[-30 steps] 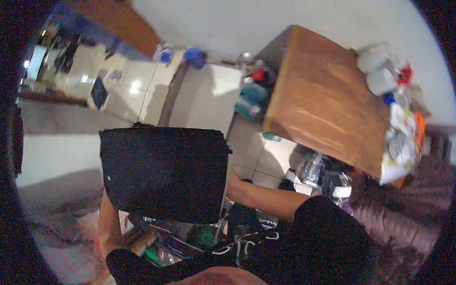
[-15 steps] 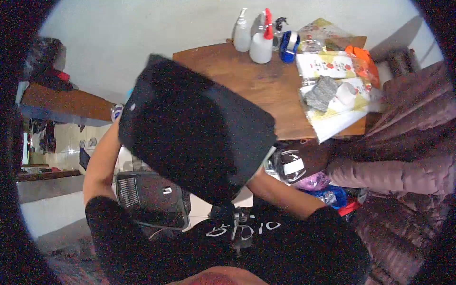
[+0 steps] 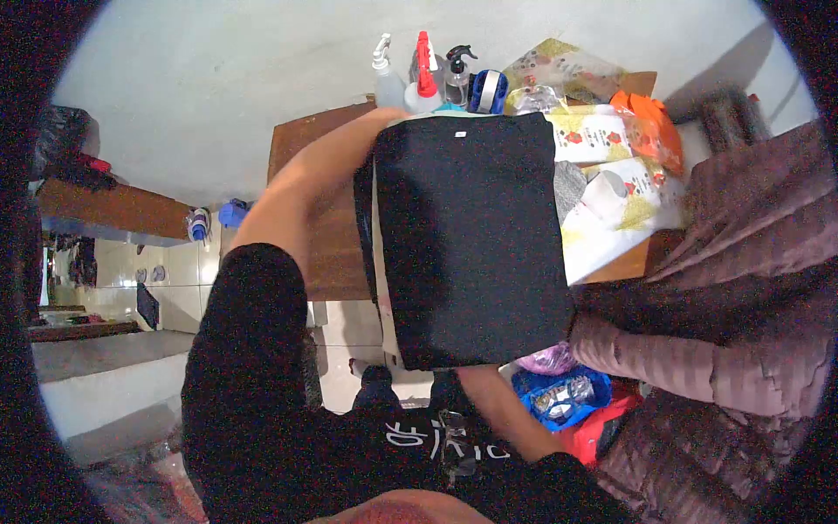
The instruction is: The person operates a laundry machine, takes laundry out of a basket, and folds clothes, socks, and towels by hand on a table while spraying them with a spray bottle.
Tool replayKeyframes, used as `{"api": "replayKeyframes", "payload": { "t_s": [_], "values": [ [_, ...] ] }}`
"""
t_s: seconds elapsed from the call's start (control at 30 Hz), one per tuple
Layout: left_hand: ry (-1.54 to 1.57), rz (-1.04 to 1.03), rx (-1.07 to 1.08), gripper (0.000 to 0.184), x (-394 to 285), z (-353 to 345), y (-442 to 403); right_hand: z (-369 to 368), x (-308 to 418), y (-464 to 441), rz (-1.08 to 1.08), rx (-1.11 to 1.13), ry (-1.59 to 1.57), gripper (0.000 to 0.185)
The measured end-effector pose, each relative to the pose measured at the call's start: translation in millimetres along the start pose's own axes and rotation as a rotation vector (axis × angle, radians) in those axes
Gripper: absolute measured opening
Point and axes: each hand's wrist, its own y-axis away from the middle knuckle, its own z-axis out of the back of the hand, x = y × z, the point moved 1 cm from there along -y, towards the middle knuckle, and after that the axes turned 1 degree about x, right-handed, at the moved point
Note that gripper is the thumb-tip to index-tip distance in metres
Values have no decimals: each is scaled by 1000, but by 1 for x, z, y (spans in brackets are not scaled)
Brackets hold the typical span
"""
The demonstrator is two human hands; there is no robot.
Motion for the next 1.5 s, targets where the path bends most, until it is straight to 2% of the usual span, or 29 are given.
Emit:
{"api": "replayKeyframes", "payload": {
  "t_s": [0.2,0.37,0.4,0.47,0.5,0.57,0.63,0.67,0.73,0.77,0.8,0.83,0.87,0.9,0.93,0.97,1.0,1.03,1.07,1.13,1.17,1.2,1.23,1.27,1.3,1.37,1.43,1.5],
  "values": [
    [36,60,147,44,10,13,-17,2,-3,-2,-14,-32,-9,48],
    [204,-7,316,42,56,51,41,-14,-3,-1,9,-41,20,48],
    [200,-184,227,41,67,62,65,-18,-3,1,25,-46,24,48],
    [610,-294,110,38,107,70,124,-32,-6,13,55,-68,38,48],
    [643,-600,3,42,138,70,156,-41,-8,18,77,-80,42,48],
    [888,-517,-186,37,193,55,211,-53,-16,26,103,-103,64,48],
    [1134,-411,-282,38,261,21,285,-50,-23,28,115,-126,111,48],
    [1262,-354,-338,39,292,-8,325,-20,-9,16,57,-111,171,53],
    [1662,-408,-445,32,375,-94,375,17,8,2,-9,-114,277,63],
    [1787,-248,-693,30,403,-140,401,24,13,-1,-19,-134,322,66],
    [1876,-272,-665,27,442,-196,429,17,7,3,26,-181,355,67],
    [1949,-151,-754,23,480,-249,445,15,2,2,45,-194,331,69],
    [2035,137,-891,19,483,-279,476,15,-3,1,63,-207,307,70],
    [2003,325,-940,19,504,-318,494,24,2,-2,52,-196,230,73],
    [1966,515,-971,19,535,-361,509,48,24,-17,45,2,697,72],
    [1899,550,-977,18,553,-388,524,72,47,-33,134,191,1139,72],
    [1872,679,-1029,18,568,-400,539,80,38,-25,323,310,1823,66],
    [1824,811,-1073,18,576,-401,545,77,21,-23,363,218,1935,60],
    [1854,831,-1060,23,591,-399,550,73,3,-22,393,121,2043,54],
    [1750,777,-1013,29,659,-442,533,49,-71,3,147,-378,1086,44],
    [1692,746,-990,32,692,-453,526,63,-78,-5,-18,-284,1186,41],
    [1336,949,-743,40,712,-444,516,92,-65,-17,-183,-190,1278,38],
    [1045,992,-639,42,728,-433,506,120,-68,-31,-346,-94,1365,35],
    [744,1013,-538,44,737,-415,494,134,-97,-40,-318,25,2006,32],
    [445,1014,-433,47,745,-399,484,140,-118,-39,-412,-55,1944,31],
    [455,946,-424,46,757,-366,464,111,-220,-16,-584,-200,1796,31],
    [449,924,-415,44,781,-360,441,123,-254,-22,-604,-134,1822,34],
    [427,940,-412,41,819,-393,402,122,-286,-21,-595,-97,1907,38]
  ]
}}
